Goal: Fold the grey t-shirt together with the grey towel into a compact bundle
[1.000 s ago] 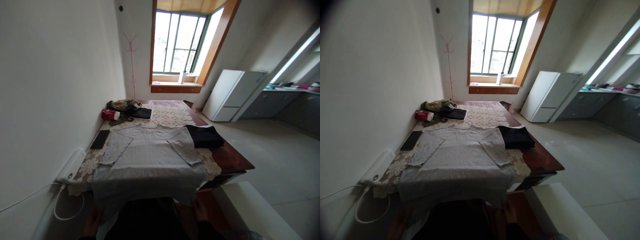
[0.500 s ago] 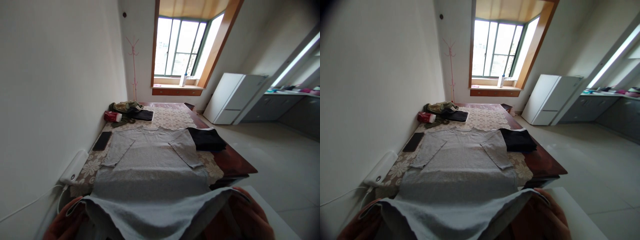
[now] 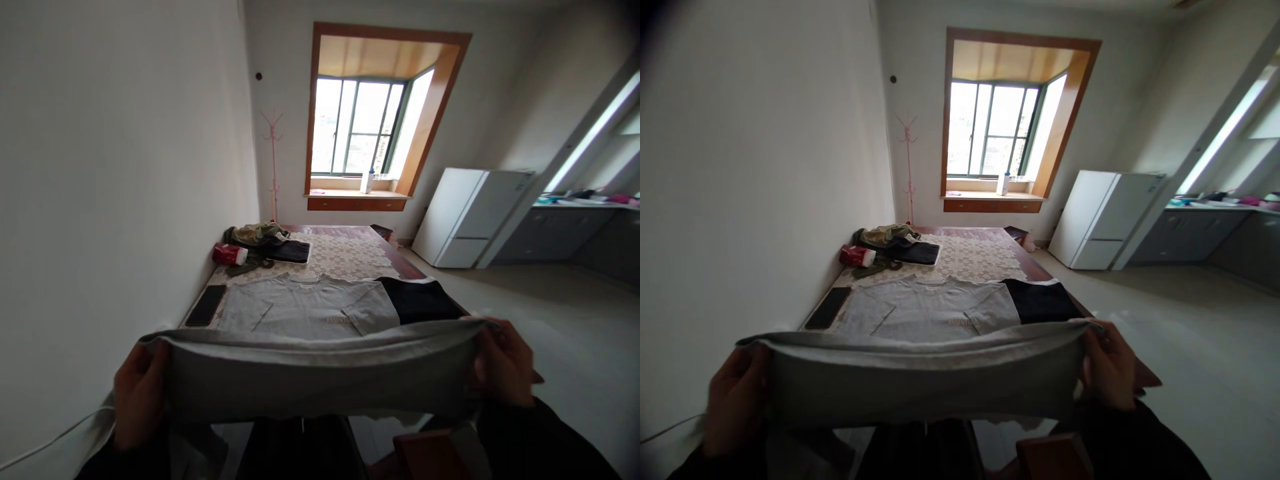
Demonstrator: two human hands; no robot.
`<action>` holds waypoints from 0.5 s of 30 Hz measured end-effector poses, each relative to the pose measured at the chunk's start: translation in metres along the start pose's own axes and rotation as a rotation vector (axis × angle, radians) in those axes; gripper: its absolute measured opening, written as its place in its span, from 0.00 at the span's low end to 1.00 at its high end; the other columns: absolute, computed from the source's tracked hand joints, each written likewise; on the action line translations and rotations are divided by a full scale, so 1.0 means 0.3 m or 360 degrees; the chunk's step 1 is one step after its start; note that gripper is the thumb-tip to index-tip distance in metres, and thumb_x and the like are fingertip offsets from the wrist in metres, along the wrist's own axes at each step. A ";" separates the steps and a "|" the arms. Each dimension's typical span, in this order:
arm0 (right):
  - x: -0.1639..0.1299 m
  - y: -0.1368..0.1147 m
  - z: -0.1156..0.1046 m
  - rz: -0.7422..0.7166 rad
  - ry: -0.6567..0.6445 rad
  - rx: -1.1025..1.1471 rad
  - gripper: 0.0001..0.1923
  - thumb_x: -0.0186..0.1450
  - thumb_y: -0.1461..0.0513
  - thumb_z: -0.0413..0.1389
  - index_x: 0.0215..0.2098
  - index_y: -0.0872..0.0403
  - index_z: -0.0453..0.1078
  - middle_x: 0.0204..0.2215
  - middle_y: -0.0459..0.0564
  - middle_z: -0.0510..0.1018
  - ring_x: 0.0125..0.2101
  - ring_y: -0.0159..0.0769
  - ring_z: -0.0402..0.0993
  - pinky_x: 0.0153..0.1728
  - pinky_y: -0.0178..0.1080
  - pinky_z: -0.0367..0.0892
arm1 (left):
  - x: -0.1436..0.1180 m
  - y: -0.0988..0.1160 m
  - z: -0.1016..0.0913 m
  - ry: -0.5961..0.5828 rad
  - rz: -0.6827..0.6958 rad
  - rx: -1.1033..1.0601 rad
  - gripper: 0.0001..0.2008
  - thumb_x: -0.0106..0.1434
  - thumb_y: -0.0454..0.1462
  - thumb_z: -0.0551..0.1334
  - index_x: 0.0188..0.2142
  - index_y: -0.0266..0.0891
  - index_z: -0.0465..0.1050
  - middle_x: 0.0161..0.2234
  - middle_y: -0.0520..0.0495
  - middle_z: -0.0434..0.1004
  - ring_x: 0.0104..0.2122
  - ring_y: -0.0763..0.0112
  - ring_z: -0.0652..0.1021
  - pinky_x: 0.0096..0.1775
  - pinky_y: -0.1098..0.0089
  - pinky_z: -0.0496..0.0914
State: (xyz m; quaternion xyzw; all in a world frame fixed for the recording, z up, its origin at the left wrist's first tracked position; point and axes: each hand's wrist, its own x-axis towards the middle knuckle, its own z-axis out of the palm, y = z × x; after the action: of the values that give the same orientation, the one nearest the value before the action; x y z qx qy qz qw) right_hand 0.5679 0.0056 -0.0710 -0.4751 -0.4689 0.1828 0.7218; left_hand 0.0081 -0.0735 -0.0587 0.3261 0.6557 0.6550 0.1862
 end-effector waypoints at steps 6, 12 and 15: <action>0.332 0.162 0.197 0.0052 -0.0352 -0.0157 0.24 0.59 0.44 0.64 0.44 0.51 0.73 0.28 0.44 0.79 0.27 0.35 0.72 0.27 0.34 0.66 | 0.273 0.023 0.229 0.0319 0.0446 0.0348 0.24 0.61 0.54 0.61 0.44 0.38 0.76 0.36 0.49 0.81 0.34 0.68 0.77 0.36 0.70 0.71; 0.553 0.377 0.406 0.0130 -0.0714 -0.0968 0.20 0.63 0.48 0.57 0.41 0.55 0.78 0.32 0.53 0.83 0.37 0.43 0.79 0.39 0.39 0.71 | 0.623 -0.108 0.534 -0.0180 0.0370 0.0796 0.16 0.66 0.45 0.61 0.43 0.35 0.77 0.38 0.43 0.82 0.40 0.63 0.79 0.45 0.64 0.73; 0.551 0.479 0.457 0.0208 -0.0758 -0.1210 0.10 0.60 0.55 0.60 0.31 0.53 0.79 0.31 0.52 0.83 0.39 0.45 0.79 0.41 0.39 0.69 | 0.708 -0.221 0.646 -0.0415 0.0315 0.0988 0.14 0.67 0.45 0.63 0.45 0.36 0.75 0.42 0.47 0.79 0.40 0.67 0.79 0.44 0.61 0.76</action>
State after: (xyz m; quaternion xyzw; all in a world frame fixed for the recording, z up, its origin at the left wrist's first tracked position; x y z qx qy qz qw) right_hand 0.5589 0.2627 -0.0962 -0.6796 -0.6248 0.1471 0.3551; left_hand -0.0265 0.2168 -0.0989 0.5100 0.7595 0.3922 0.0960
